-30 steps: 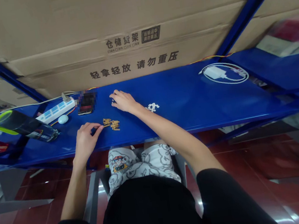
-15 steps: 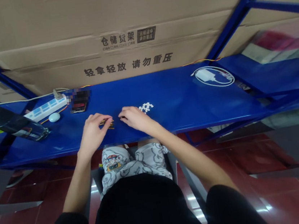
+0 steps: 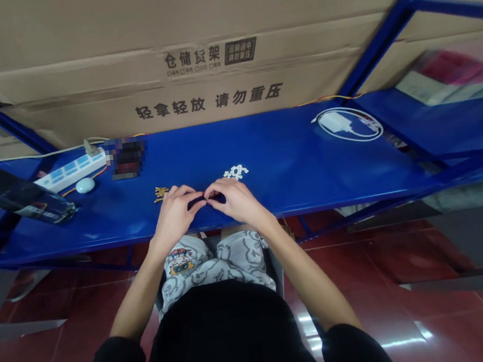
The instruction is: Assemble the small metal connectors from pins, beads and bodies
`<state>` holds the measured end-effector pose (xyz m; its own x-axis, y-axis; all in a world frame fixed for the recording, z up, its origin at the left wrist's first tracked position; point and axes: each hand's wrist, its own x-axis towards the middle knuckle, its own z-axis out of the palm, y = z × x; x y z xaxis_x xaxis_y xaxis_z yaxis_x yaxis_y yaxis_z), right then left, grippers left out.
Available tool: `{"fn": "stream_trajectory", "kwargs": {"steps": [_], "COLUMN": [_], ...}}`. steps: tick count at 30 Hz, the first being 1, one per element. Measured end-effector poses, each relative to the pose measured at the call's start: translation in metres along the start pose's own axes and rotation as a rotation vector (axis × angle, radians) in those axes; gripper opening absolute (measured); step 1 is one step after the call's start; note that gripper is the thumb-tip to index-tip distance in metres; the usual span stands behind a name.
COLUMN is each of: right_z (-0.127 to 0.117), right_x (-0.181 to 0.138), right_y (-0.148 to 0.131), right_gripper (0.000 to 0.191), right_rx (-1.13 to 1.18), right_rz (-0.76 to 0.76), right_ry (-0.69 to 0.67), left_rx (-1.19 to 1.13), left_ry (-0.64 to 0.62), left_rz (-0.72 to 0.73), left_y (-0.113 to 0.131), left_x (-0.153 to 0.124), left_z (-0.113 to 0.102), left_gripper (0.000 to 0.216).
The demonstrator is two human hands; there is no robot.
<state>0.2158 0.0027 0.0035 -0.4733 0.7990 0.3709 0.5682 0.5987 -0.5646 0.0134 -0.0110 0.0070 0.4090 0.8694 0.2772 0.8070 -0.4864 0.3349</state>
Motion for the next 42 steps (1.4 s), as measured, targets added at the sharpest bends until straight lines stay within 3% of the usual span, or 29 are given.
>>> {"fn": "stream_trajectory", "kwargs": {"steps": [21, 30, 42], "right_z": [-0.0012, 0.0037, 0.0037], "right_x": [0.0014, 0.0020, 0.0020], "right_y": [0.0035, 0.0063, -0.0007], "right_gripper": [0.010, 0.006, 0.009], "right_rx": [0.172, -0.002, -0.018], "right_rz": [0.060, 0.043, 0.022], "right_ry": [-0.026, 0.000, 0.001], "left_rx": [0.048, 0.041, -0.057], "left_ry": [0.050, 0.055, 0.069], "left_rz": [0.089, 0.088, 0.079], "left_y": [-0.0037, -0.0058, -0.0054], "left_x": [-0.0091, -0.0084, -0.0072], "left_z": [-0.0041, -0.0062, -0.0043], "left_gripper": [0.019, 0.018, 0.020]}}
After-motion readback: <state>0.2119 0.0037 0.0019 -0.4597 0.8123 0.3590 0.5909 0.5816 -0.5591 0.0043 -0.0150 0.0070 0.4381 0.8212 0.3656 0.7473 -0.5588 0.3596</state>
